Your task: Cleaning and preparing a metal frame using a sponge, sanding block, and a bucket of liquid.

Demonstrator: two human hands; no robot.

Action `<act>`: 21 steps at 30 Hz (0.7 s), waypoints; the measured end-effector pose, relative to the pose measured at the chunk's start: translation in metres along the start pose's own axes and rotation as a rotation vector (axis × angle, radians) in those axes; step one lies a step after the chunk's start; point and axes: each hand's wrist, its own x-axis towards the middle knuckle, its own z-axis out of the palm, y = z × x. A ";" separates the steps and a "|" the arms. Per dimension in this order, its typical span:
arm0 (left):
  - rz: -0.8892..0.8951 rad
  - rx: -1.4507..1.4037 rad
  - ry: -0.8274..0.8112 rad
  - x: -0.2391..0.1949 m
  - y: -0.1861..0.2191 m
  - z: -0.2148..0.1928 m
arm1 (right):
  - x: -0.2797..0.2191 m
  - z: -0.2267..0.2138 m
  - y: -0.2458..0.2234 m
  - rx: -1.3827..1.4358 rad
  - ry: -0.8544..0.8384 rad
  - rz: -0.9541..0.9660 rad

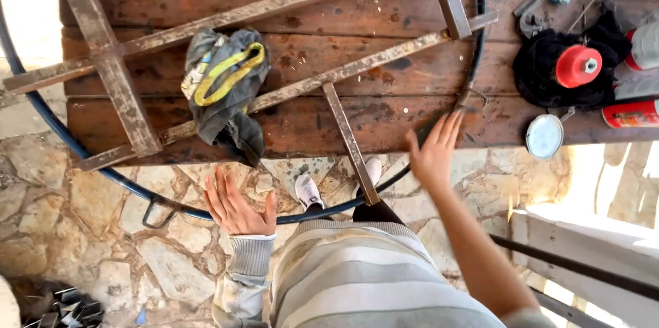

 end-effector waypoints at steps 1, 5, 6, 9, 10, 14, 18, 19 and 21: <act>0.007 0.000 -0.010 -0.002 0.003 -0.002 | -0.010 0.001 0.000 0.001 -0.007 0.010; 0.010 0.004 0.010 0.007 0.003 0.002 | -0.051 -0.021 -0.054 0.212 -0.116 0.047; 0.001 0.005 0.019 0.005 0.002 0.002 | -0.071 -0.036 -0.078 0.323 -0.241 0.080; -0.001 0.025 -0.032 0.000 0.000 0.002 | -0.024 0.009 -0.016 0.205 0.064 -0.053; 0.008 0.025 -0.044 0.002 0.002 0.000 | -0.019 0.008 -0.007 0.206 0.058 -0.039; 0.017 -0.007 -0.035 0.003 0.003 0.004 | -0.041 -0.014 -0.035 0.270 0.041 -0.101; 0.015 0.020 -0.089 -0.004 -0.002 0.003 | -0.036 -0.037 -0.052 0.387 0.073 -0.191; 0.018 0.021 -0.087 -0.002 -0.002 0.005 | -0.020 -0.025 -0.029 0.390 0.075 -0.190; 0.018 0.011 -0.073 -0.003 -0.001 0.004 | 0.005 -0.002 0.018 0.228 -0.072 0.057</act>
